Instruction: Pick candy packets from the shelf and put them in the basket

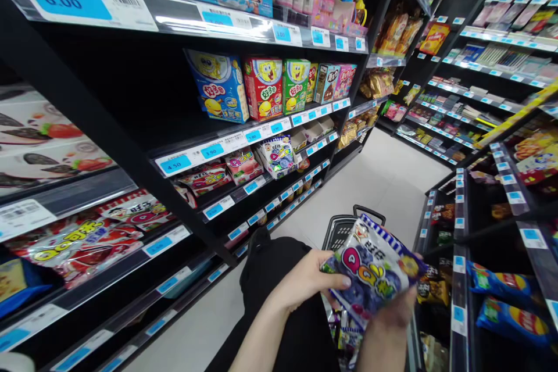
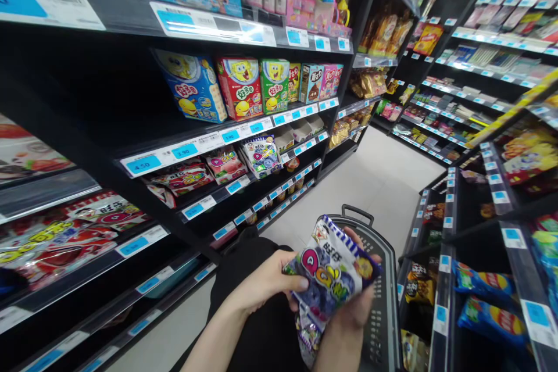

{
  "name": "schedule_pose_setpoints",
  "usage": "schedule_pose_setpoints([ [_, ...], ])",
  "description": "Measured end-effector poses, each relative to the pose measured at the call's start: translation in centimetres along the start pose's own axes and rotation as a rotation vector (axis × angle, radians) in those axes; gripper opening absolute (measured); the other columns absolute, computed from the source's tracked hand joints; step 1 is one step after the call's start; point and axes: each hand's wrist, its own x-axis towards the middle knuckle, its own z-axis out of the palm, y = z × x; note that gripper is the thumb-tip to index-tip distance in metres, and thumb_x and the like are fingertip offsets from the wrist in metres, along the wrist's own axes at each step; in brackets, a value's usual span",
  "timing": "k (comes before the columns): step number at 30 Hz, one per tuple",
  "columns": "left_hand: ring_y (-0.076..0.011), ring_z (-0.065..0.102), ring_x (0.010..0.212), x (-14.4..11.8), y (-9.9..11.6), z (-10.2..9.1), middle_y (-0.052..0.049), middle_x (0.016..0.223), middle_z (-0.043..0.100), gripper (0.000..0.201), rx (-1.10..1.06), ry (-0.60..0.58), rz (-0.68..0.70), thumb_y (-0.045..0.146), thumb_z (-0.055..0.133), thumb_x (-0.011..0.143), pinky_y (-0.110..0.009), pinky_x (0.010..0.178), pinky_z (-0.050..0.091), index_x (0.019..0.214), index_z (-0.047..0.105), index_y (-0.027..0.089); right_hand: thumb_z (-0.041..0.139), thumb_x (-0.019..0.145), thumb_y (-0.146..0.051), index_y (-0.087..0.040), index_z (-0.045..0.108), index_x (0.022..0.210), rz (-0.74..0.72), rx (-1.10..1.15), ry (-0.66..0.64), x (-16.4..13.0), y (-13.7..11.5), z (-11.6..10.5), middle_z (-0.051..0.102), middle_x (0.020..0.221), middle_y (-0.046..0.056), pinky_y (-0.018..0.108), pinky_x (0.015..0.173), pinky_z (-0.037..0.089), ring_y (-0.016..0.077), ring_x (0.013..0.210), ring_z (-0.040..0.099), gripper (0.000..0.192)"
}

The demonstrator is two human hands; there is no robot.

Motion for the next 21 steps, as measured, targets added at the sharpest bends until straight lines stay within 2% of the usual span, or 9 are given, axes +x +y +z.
schedule_pose_setpoints([
  [1,-0.0188,0.066,0.067,0.1,-0.1,0.1,-0.008,0.08,0.073,0.04,-0.032,0.028,0.005,0.038,0.078,0.063,-0.026,0.055,0.054,0.093,0.073,0.012,0.021,0.081,-0.077,-0.028,0.062,0.113,0.015,0.046,0.012,0.0,0.2,-0.5,0.07,0.098,0.009,0.048,0.076,0.052,0.0298,0.09,0.066,0.072],
  [2,-0.0191,0.067,0.068,0.2,-0.2,0.1,-0.009,0.082,0.072,0.04,-0.051,0.043,0.011,0.039,0.077,0.065,-0.026,0.055,0.055,0.094,0.072,0.011,0.028,0.079,-0.078,-0.026,0.062,0.114,0.037,0.095,0.027,0.0,0.4,-0.9,0.07,0.098,0.01,0.047,0.075,0.053,0.0301,0.088,0.067,0.071],
  [3,-0.0193,0.067,0.07,0.2,-0.2,0.1,-0.009,0.083,0.072,0.04,-0.058,0.048,0.017,0.038,0.075,0.067,-0.026,0.057,0.056,0.096,0.072,0.011,0.044,0.077,-0.075,-0.025,0.061,0.115,0.058,0.129,0.046,0.0,0.7,-1.2,0.071,0.097,0.009,0.046,0.074,0.054,0.0301,0.086,0.068,0.066],
  [5,-0.0193,0.068,0.074,0.3,-0.3,0.1,-0.01,0.088,0.072,0.038,-0.062,0.04,0.023,0.035,0.074,0.07,-0.027,0.06,0.057,0.099,0.07,0.012,0.075,0.067,-0.052,-0.021,0.061,0.112,0.106,0.139,0.094,0.0,1.4,-1.6,0.072,0.092,0.008,0.043,0.07,0.055,0.0292,0.081,0.069,0.056],
  [6,-0.0193,0.068,0.075,0.3,-0.4,0.1,-0.009,0.09,0.072,0.038,-0.066,0.033,0.016,0.033,0.074,0.07,-0.027,0.061,0.057,0.102,0.069,0.013,0.081,0.063,-0.04,-0.019,0.063,0.108,0.13,0.121,0.117,0.1,1.6,-1.6,0.073,0.087,0.007,0.04,0.068,0.056,0.028,0.077,0.069,0.053],
  [7,-0.0189,0.068,0.075,0.4,-0.4,0.1,-0.009,0.091,0.072,0.039,-0.067,0.029,0.005,0.03,0.074,0.069,-0.027,0.061,0.057,0.103,0.069,0.013,0.083,0.062,-0.033,-0.017,0.064,0.103,0.154,0.108,0.129,0.1,1.8,-1.5,0.073,0.084,0.007,0.039,0.067,0.056,0.0269,0.074,0.069,0.049],
  [10,-0.0167,0.067,0.067,0.4,-0.5,0.1,-0.006,0.087,0.072,0.037,-0.041,0.032,-0.053,0.02,0.075,0.063,-0.027,0.06,0.057,0.099,0.07,0.013,0.083,0.063,-0.031,-0.013,0.065,0.092,0.193,0.097,0.148,0.2,1.9,-1.1,0.073,0.08,0.009,0.037,0.064,0.057,0.0257,0.069,0.069,0.039],
  [15,-0.0175,0.067,0.067,0.5,-0.4,0.5,-0.006,0.078,0.072,0.026,-0.015,0.059,-0.086,0.016,0.071,0.063,-0.027,0.057,0.057,0.089,0.071,0.011,0.086,0.058,-0.03,-0.014,0.065,0.094,0.204,0.128,0.213,0.3,1.6,-0.7,0.074,0.081,0.008,0.038,0.061,0.058,0.0268,0.068,0.07,0.045],
  [21,-0.019,0.068,0.07,0.5,-0.2,0.6,-0.006,0.078,0.072,0.03,-0.011,0.063,-0.091,0.016,0.07,0.064,-0.026,0.056,0.057,0.093,0.071,0.01,0.087,0.056,-0.03,-0.014,0.065,0.098,0.195,0.113,0.238,0.5,1.9,-0.6,0.074,0.08,0.007,0.035,0.058,0.057,0.0259,0.066,0.069,0.05],
])
